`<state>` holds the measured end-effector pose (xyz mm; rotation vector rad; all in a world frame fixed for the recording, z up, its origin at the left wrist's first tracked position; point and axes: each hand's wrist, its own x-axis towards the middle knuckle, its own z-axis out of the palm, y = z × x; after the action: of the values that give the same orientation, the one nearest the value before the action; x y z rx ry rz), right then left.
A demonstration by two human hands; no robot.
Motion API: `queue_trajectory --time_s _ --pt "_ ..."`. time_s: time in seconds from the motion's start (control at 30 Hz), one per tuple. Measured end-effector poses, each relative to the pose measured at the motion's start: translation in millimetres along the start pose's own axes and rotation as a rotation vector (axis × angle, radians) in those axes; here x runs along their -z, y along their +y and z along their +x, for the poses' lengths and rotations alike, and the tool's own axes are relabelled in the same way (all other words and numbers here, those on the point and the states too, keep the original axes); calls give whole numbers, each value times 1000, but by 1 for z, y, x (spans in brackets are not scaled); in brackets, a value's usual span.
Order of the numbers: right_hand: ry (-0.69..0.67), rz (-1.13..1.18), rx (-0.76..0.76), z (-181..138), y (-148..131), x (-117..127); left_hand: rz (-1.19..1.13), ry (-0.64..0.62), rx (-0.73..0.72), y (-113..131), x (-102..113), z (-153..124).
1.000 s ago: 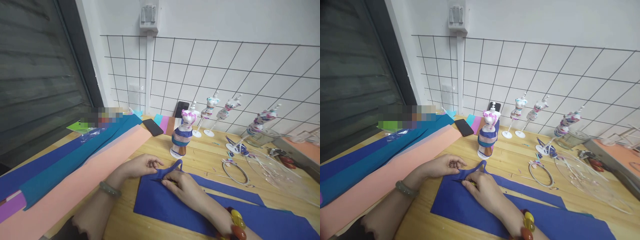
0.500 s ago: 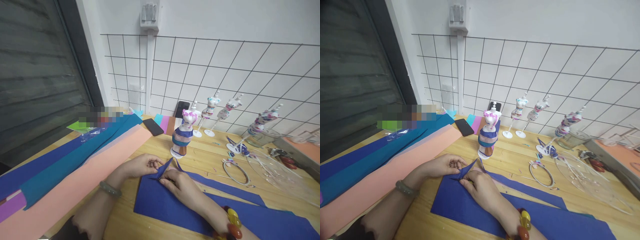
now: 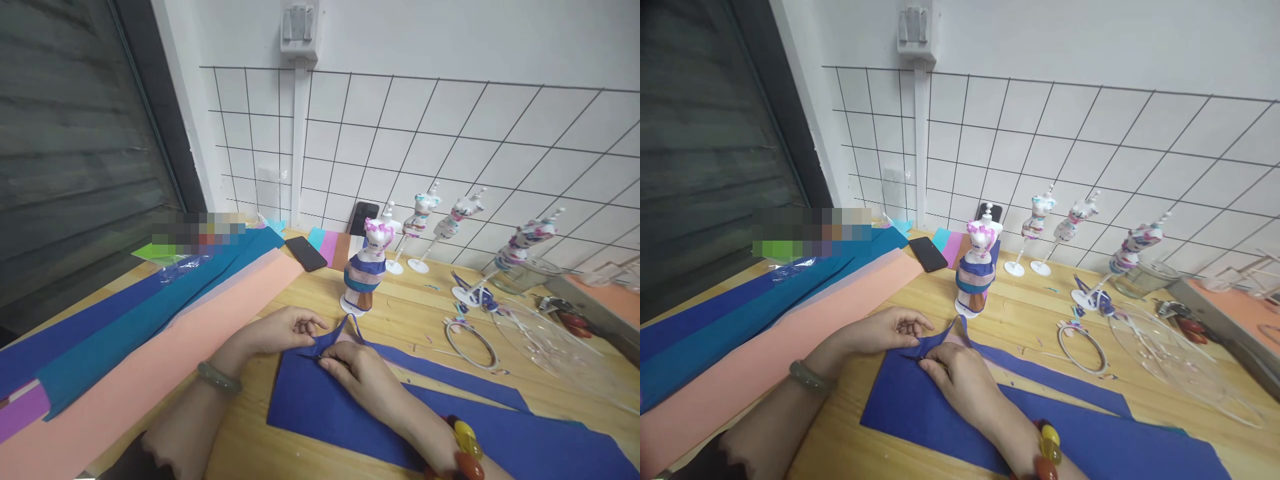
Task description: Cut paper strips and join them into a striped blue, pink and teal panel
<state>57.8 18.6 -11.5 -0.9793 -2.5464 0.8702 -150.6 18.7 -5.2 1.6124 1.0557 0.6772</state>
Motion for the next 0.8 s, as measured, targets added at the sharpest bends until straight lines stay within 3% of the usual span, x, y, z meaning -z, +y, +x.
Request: queue_trajectory --time_s 0.8 --pt "23 6 5 3 -8 -1 -19 -9 4 -5 1 1"
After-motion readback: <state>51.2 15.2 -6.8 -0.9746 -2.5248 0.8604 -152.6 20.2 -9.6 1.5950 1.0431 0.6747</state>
